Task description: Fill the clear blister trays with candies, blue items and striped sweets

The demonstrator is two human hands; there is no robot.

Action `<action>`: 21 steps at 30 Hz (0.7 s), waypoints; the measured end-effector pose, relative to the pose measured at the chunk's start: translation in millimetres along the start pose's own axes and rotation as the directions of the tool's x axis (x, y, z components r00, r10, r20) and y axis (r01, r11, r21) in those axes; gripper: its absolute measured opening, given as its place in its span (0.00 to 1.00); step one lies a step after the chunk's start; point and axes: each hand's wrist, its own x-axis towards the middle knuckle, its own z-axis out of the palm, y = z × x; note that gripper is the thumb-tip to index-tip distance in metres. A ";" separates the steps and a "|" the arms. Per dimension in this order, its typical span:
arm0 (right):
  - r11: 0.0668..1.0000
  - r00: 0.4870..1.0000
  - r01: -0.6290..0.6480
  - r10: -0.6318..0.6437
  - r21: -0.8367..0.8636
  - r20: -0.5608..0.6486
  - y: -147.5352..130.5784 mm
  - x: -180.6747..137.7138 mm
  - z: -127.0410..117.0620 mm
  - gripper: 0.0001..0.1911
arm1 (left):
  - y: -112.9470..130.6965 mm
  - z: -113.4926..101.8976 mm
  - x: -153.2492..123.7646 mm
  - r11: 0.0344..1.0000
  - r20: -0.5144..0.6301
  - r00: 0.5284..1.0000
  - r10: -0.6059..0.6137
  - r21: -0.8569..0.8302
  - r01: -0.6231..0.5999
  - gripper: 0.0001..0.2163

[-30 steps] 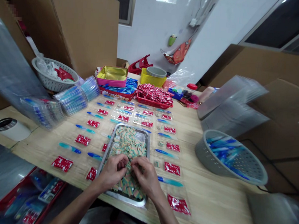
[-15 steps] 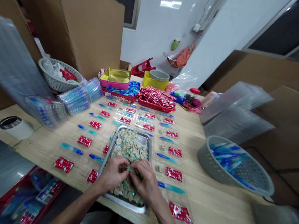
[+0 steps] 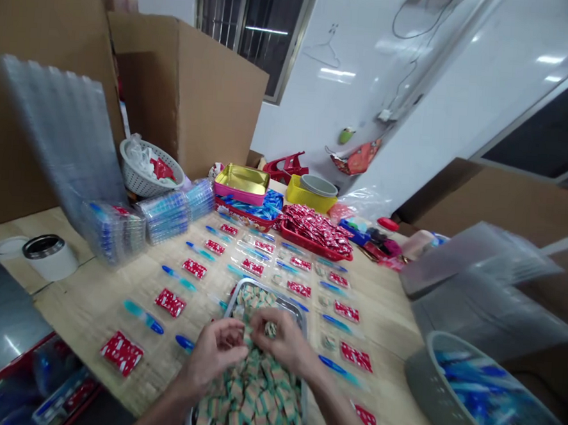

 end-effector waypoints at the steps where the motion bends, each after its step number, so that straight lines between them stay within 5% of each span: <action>1: 0.997 0.999 -0.037 0.036 0.062 0.016 7.8 20.5 -3.3 0.03 | 3.7 -3.2 0.2 0.999 -0.027 1.000 -0.004 -0.033 0.003 0.19; 6: 0.983 0.983 -0.182 0.182 -0.012 -0.029 54.9 130.7 -5.7 0.01 | 9.9 -17.8 -4.4 0.998 -0.022 0.998 -0.052 -0.042 0.051 0.14; 10: 0.958 0.979 -0.201 0.199 -0.203 -0.032 78.3 188.6 4.0 0.01 | -6.3 -27.5 -4.2 0.998 0.017 0.999 -0.045 -0.034 0.045 0.14; 15: 0.850 0.973 -0.208 0.229 -0.484 -0.017 86.8 211.5 16.8 0.09 | -21.4 -36.4 -0.1 0.997 0.062 0.996 -0.056 -0.043 0.059 0.18; 21: 0.695 0.977 -0.156 0.213 -0.702 -0.006 84.8 207.1 29.6 0.09 | -9.0 -37.0 -3.0 0.995 0.045 0.995 -0.088 -0.033 0.090 0.15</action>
